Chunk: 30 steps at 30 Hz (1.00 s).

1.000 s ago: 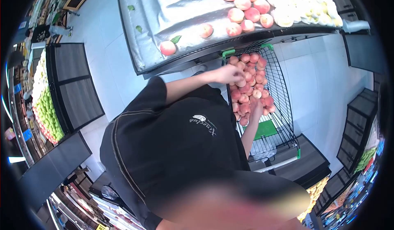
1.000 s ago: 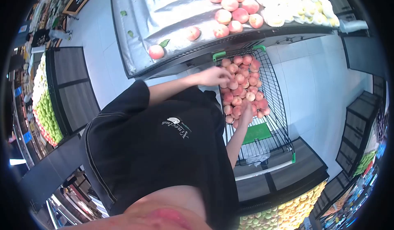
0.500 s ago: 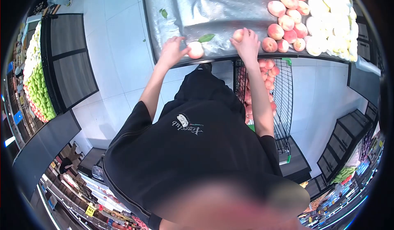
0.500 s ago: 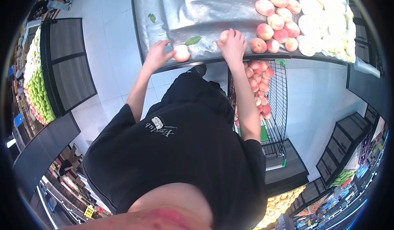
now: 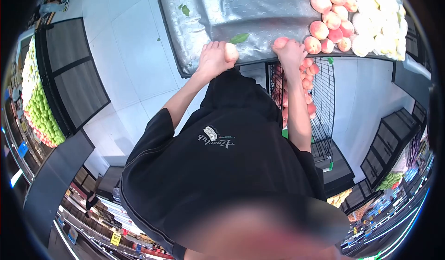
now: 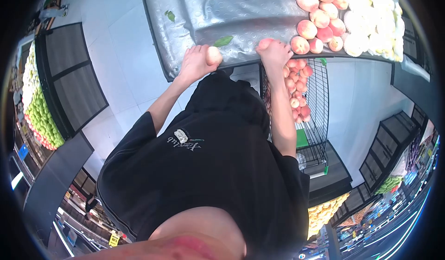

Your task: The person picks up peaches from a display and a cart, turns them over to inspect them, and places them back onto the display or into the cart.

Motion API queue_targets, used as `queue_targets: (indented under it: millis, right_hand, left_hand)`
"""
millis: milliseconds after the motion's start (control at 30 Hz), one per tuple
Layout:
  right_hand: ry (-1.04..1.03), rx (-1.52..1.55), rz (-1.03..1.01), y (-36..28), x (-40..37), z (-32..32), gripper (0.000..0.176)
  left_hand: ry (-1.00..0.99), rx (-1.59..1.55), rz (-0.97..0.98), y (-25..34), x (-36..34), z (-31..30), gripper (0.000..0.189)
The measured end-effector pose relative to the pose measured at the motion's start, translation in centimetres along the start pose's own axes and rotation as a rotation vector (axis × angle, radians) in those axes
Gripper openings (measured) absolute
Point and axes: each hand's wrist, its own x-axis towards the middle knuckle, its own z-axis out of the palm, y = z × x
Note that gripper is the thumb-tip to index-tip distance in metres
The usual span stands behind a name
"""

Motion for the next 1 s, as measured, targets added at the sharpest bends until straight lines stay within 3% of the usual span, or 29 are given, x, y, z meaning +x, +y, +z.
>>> queue_targets:
  millis: [67,167,233,300,400,433,533,633,733,800,833,1000]
  right_hand:
    - [-0.043,0.066,0.008,0.2,0.2,-0.9,0.064]
    - [-0.101,0.632,-0.006,2.0,-0.5,-2.4,0.061]
    - [-0.19,1.218,0.001,3.3,-1.9,-2.7,0.058]
    - [-0.221,1.738,-0.14,5.4,-2.6,-1.4,0.06]
    - [-0.413,2.319,-0.091,6.4,-6.9,-6.3,0.066]
    - [-0.417,2.358,-0.132,7.3,-7.7,-6.5,0.069]
    - [-0.24,2.401,-0.093,9.8,-10.5,-6.9,0.08]
    - [0.009,2.185,-0.077,14.5,-11.5,-2.0,0.075]
    - [0.091,2.154,-0.024,18.5,-15.3,-3.7,0.065]
    - [0.326,2.151,-0.013,20.0,-17.9,-5.1,0.05]
    - [0.274,2.205,-0.043,21.4,-19.1,-5.3,0.05]
    - [0.67,1.989,-0.062,26.3,-25.3,-7.0,0.057]
  left_hand:
    - [-0.016,-0.024,-0.003,-0.1,0.3,0.2,0.063]
    - [0.017,-0.002,0.023,-0.3,0.8,0.5,0.064]
    - [0.025,-0.034,-0.004,0.1,0.8,0.1,0.063]
    - [0.008,-0.128,-0.072,0.9,1.1,-0.7,0.063]
    - [0.016,-0.591,-0.139,2.5,1.2,-1.6,0.064]
    - [-0.088,-0.814,-0.127,4.2,1.4,-2.4,0.063]
    - [-0.121,-1.471,0.084,11.0,1.4,-1.1,0.055]
    - [-0.271,-1.5,0.215,18.4,1.4,0.6,0.051]
    - [-0.365,-1.45,0.309,25.0,0.4,2.7,0.061]
    - [-0.413,-1.384,0.343,27.9,-0.5,4.2,0.068]
    - [-0.43,-1.337,0.357,29.2,-1.0,5.1,0.071]
    - [-0.581,-1.212,0.47,34.7,-3.8,7.8,0.08]
